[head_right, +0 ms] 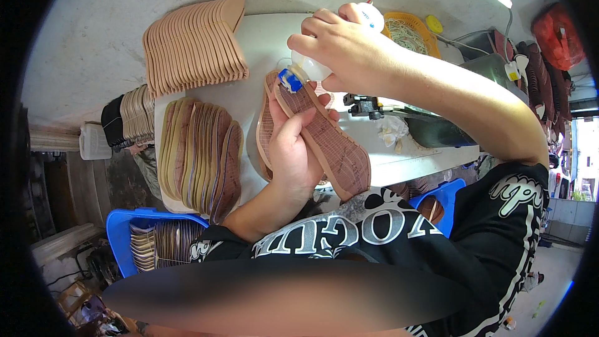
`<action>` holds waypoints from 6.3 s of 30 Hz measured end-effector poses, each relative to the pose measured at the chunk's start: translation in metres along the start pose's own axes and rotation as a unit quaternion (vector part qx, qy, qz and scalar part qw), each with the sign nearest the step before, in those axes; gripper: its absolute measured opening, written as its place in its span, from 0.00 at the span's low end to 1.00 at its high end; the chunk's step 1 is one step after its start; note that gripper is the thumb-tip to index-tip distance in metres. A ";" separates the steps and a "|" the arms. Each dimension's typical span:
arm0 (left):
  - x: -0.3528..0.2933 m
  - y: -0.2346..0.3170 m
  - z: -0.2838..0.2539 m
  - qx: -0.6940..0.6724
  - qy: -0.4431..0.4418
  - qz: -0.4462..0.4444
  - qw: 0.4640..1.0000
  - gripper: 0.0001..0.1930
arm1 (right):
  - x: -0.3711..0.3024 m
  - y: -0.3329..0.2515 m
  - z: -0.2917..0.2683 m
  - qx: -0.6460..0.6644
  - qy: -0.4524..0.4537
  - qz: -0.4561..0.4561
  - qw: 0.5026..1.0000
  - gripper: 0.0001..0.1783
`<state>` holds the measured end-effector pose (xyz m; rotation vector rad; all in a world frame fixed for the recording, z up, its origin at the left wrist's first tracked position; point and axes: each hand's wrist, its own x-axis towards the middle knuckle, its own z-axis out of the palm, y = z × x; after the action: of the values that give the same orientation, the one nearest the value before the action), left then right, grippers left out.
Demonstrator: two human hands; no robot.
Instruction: The recorder applies adhesive from a bottle to shoe insoles and stacks them.
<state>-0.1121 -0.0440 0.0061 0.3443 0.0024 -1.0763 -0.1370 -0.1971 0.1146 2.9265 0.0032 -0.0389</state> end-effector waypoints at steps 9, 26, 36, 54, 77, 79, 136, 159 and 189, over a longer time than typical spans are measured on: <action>0.000 0.000 0.002 -0.004 0.001 -0.003 1.000 0.33 | -0.002 -0.001 -0.001 -0.007 0.016 -0.003 1.000 0.33; 0.000 0.001 0.004 -0.007 -0.021 -0.002 1.000 0.32 | -0.002 -0.002 -0.009 0.021 -0.025 0.032 0.999 0.32; 0.002 0.003 0.007 -0.012 0.000 0.019 1.000 0.28 | -0.002 0.006 -0.002 0.079 -0.010 0.032 0.996 0.34; 0.025 0.025 -0.017 0.001 0.071 0.033 0.997 0.27 | 0.076 0.119 0.131 0.366 -0.017 0.388 0.846 0.37; -0.019 -0.017 0.010 0.073 -0.067 -0.083 0.992 0.30 | -0.059 -0.017 0.008 0.596 -0.001 0.185 0.781 0.10; -0.029 -0.021 0.016 0.085 -0.087 -0.091 0.988 0.31 | -0.071 -0.019 0.009 0.586 0.041 0.147 0.796 0.09; -0.044 -0.026 0.049 0.679 -0.355 0.100 0.635 0.18 | -0.195 -0.032 0.031 0.728 0.256 0.106 0.627 0.14; -0.034 -0.012 0.053 0.509 -0.297 -0.321 0.741 0.22 | -0.194 -0.016 0.030 0.399 0.180 -0.005 0.899 0.06; -0.036 -0.005 0.056 0.518 -0.330 -0.305 0.728 0.18 | -0.197 -0.014 0.002 0.487 0.099 0.029 0.867 0.06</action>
<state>-0.1430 -0.0305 0.0640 0.9908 -1.2597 -1.7480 -0.3336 -0.1840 0.1154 3.9255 -0.1018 0.3850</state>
